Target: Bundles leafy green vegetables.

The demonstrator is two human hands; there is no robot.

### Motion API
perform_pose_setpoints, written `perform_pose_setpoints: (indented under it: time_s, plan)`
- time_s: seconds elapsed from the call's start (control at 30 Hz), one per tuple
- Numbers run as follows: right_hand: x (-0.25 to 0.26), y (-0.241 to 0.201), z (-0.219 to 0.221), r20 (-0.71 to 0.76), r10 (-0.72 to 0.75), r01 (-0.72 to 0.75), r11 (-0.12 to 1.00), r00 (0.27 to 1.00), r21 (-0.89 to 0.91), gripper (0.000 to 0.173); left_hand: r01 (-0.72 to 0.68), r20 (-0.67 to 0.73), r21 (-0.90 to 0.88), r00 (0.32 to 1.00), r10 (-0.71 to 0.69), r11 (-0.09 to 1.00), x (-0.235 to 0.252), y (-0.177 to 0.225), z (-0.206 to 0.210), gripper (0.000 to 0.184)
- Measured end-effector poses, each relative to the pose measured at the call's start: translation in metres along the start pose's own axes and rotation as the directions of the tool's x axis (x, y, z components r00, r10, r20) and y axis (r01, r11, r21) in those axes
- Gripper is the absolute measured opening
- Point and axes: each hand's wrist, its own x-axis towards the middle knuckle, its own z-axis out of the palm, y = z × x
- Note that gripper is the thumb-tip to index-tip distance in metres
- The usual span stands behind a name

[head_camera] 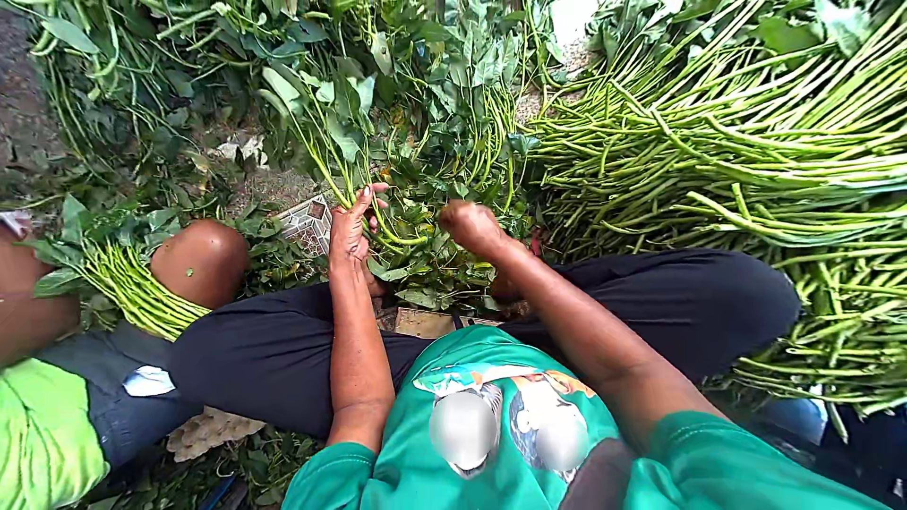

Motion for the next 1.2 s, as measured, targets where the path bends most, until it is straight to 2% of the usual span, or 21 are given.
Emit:
perform_pose_setpoints:
  time_s: [0.03, 0.07, 0.13, 0.2, 0.27, 0.43, 0.57, 0.67, 0.73, 0.8, 0.87, 1.0, 1.07, 1.1, 1.13, 1.2]
  plan:
    - [0.011, 0.000, -0.009, -0.181, -0.103, 0.110, 0.993, 0.978, 0.031, 0.020, 0.009, 0.024, -0.002, 1.000, -0.009, 1.000, 0.000, 0.000, 0.002, 0.030]
    - [0.022, -0.003, -0.015, -0.347, -0.211, 0.235, 0.971, 0.914, 0.028, 0.019, 0.012, 0.049, -0.004, 0.999, -0.011, 1.000, -0.001, -0.001, 0.005, 0.030]
    - [0.040, -0.013, -0.022, -0.518, -0.356, 0.406, 0.914, 0.778, -0.020, 0.018, 0.017, 0.072, -0.003, 0.997, -0.017, 1.000, -0.001, -0.002, 0.010, 0.031]
    - [0.055, -0.022, -0.023, -0.551, -0.420, 0.464, 0.884, 0.721, -0.067, 0.022, 0.029, 0.083, -0.005, 0.996, -0.029, 1.000, -0.003, -0.002, 0.015, 0.030]
    - [0.068, -0.025, -0.021, -0.562, -0.446, 0.463, 0.878, 0.696, -0.124, 0.024, 0.032, 0.126, -0.055, 0.992, -0.025, 0.998, -0.005, -0.001, 0.019, 0.031]
    - [0.083, -0.025, -0.016, -0.641, -0.473, 0.452, 0.866, 0.604, -0.213, 0.015, 0.055, 0.240, -0.218, 0.971, -0.001, 0.974, -0.004, -0.006, 0.019, 0.034]
    - [0.086, -0.025, -0.019, -0.626, -0.499, 0.439, 0.859, 0.599, -0.265, 0.014, 0.090, 0.288, -0.287, 0.958, -0.004, 0.954, 0.000, -0.011, 0.018, 0.036]
    - [0.087, -0.022, -0.018, -0.601, -0.558, 0.480, 0.822, 0.572, -0.306, 0.015, 0.102, 0.290, -0.350, 0.957, 0.004, 0.931, -0.001, -0.010, 0.019, 0.036]
    - [0.084, -0.023, -0.015, -0.581, -0.530, 0.498, 0.835, 0.617, -0.233, 0.015, 0.081, 0.270, -0.328, 0.963, 0.011, 0.941, 0.000, -0.009, 0.018, 0.035]
    - [0.076, -0.028, -0.015, -0.518, -0.403, 0.451, 0.892, 0.754, -0.037, 0.018, 0.061, 0.254, -0.286, 0.967, 0.014, 0.956, 0.000, -0.009, 0.018, 0.034]
    - [0.074, -0.029, -0.017, -0.470, -0.311, 0.406, 0.907, 0.826, 0.112, 0.019, 0.047, 0.247, -0.256, 0.969, 0.019, 0.966, 0.001, -0.009, 0.018, 0.033]
    - [0.074, -0.025, -0.019, -0.448, -0.374, 0.453, 0.888, 0.812, 0.081, 0.021, 0.032, 0.224, -0.170, 0.975, 0.006, 0.985, -0.001, -0.008, 0.016, 0.030]
    - [0.073, -0.025, -0.024, -0.451, -0.349, 0.465, 0.868, 0.822, 0.176, 0.020, 0.018, 0.239, -0.180, 0.971, 0.026, 0.983, -0.001, -0.009, 0.015, 0.028]
    - [0.072, -0.026, -0.025, -0.447, -0.282, 0.444, 0.838, 0.849, 0.317, 0.019, 0.013, 0.256, -0.197, 0.966, 0.038, 0.980, 0.000, -0.009, 0.013, 0.027]
    - [0.071, -0.028, -0.023, -0.449, -0.185, 0.418, 0.758, 0.874, 0.501, 0.018, 0.010, 0.277, -0.216, 0.959, 0.051, 0.976, 0.001, -0.010, 0.011, 0.026]
    - [0.067, -0.031, -0.018, -0.405, 0.015, 0.348, 0.486, 0.914, 0.802, 0.014, -0.008, 0.299, -0.246, 0.951, 0.084, 0.969, 0.001, -0.009, 0.008, 0.027]
